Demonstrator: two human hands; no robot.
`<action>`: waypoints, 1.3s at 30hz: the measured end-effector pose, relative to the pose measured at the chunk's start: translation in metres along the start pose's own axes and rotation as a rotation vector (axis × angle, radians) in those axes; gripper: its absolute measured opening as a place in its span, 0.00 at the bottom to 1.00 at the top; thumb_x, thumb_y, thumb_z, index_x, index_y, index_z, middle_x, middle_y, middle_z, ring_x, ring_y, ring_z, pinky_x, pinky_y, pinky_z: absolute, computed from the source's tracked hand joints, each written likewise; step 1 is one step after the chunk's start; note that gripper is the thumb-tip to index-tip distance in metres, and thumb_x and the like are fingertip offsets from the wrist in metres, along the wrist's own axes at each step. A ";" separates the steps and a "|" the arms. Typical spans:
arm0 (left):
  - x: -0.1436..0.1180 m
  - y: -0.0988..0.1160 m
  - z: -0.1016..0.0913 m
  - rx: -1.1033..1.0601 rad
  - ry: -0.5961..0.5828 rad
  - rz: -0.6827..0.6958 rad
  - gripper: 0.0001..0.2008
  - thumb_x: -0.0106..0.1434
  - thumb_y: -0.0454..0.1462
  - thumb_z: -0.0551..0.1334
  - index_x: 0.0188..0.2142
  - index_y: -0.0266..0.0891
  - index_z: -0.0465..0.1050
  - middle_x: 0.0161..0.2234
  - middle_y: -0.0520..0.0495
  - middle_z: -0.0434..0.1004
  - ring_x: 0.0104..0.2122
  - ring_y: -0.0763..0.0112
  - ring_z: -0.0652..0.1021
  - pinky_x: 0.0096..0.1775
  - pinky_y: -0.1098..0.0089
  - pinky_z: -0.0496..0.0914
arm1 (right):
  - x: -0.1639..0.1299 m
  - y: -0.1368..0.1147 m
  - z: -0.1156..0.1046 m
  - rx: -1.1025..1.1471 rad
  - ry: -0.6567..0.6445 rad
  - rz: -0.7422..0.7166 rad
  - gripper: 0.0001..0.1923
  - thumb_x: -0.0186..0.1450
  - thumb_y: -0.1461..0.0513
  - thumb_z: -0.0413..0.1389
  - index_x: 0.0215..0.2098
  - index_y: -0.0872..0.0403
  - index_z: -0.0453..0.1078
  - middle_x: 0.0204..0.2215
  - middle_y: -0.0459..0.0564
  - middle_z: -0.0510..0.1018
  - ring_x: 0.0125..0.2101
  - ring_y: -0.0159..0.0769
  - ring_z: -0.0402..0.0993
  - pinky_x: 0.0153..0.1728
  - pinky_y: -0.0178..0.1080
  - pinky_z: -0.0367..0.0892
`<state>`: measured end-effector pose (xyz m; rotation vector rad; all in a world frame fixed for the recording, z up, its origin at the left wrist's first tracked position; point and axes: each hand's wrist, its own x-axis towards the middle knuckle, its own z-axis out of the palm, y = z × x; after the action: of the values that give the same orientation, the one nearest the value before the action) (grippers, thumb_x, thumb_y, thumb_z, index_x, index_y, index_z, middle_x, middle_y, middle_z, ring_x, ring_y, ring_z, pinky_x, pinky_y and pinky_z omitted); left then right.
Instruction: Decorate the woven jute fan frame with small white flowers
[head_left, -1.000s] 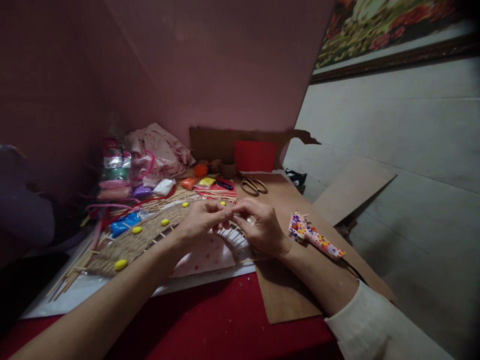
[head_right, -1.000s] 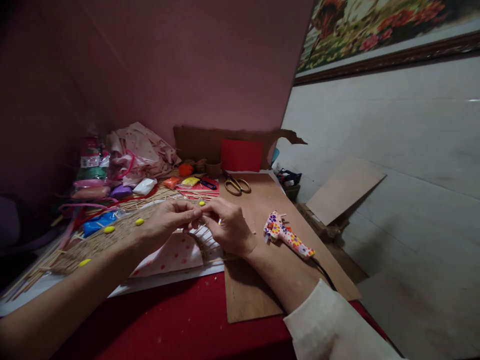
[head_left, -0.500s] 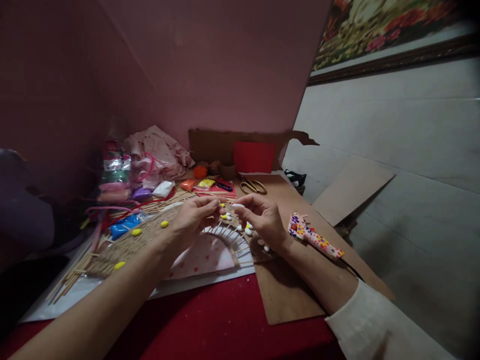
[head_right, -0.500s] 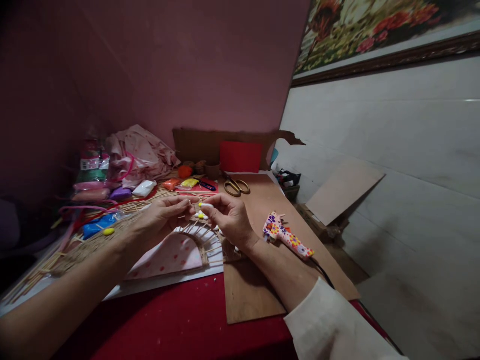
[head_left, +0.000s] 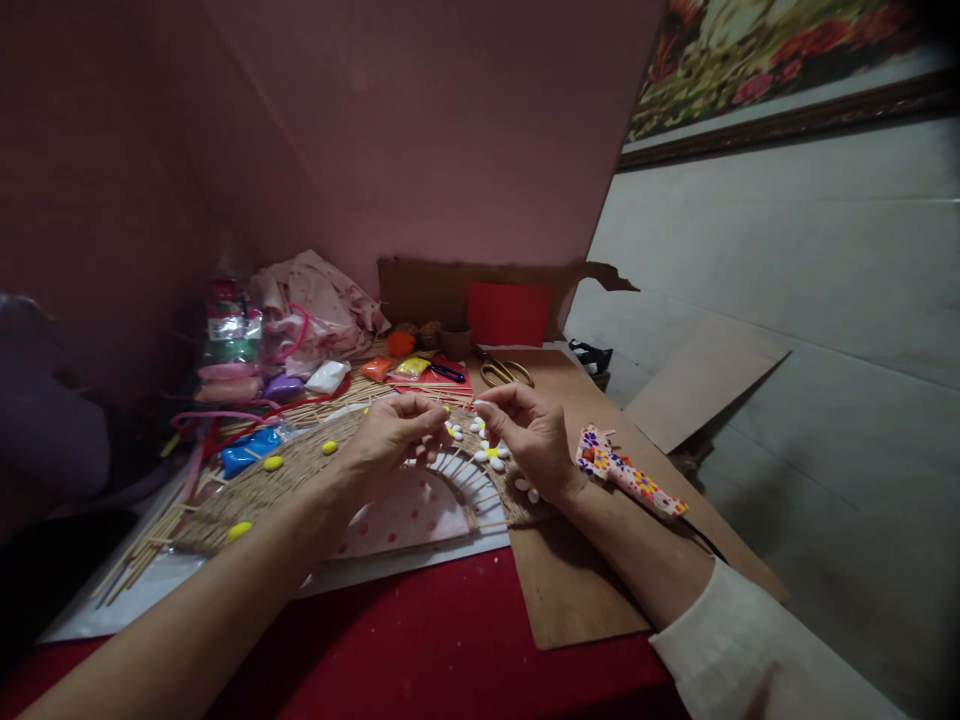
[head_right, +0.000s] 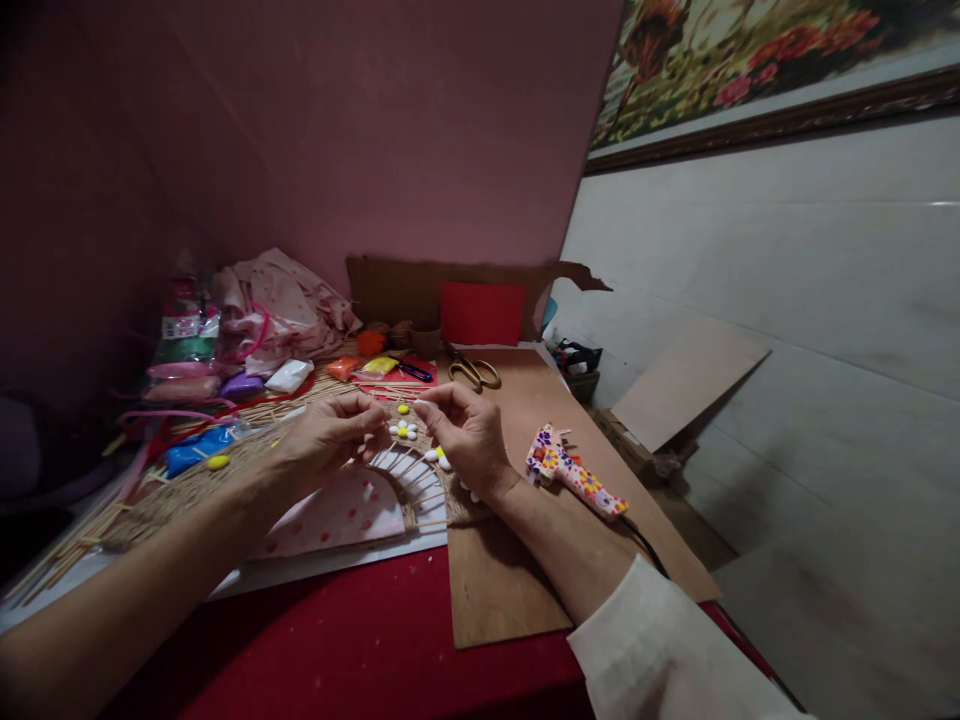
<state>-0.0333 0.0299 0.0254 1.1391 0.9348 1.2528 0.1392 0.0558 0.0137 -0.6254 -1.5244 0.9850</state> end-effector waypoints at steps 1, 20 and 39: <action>0.000 0.000 0.000 -0.004 0.004 -0.009 0.13 0.46 0.41 0.71 0.24 0.33 0.73 0.20 0.48 0.76 0.15 0.77 0.70 0.17 0.76 0.61 | 0.000 0.000 0.000 -0.005 0.003 -0.003 0.09 0.57 0.57 0.60 0.30 0.55 0.70 0.17 0.41 0.70 0.17 0.26 0.65 0.18 0.32 0.65; 0.000 0.000 0.001 0.066 0.055 0.036 0.14 0.39 0.34 0.73 0.27 0.34 0.75 0.22 0.50 0.76 0.21 0.77 0.72 0.25 0.74 0.66 | -0.002 0.002 -0.001 -0.115 0.007 -0.079 0.07 0.60 0.59 0.59 0.32 0.55 0.70 0.21 0.43 0.71 0.18 0.26 0.65 0.20 0.32 0.63; -0.003 0.000 0.002 0.123 0.048 0.055 0.09 0.45 0.35 0.71 0.23 0.33 0.74 0.18 0.52 0.71 0.18 0.80 0.67 0.22 0.76 0.60 | -0.003 0.003 -0.003 -0.172 -0.002 -0.084 0.08 0.59 0.58 0.59 0.32 0.55 0.70 0.23 0.46 0.73 0.22 0.29 0.68 0.22 0.33 0.65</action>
<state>-0.0321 0.0269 0.0255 1.2429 1.0343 1.2853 0.1422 0.0558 0.0098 -0.6750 -1.6349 0.7966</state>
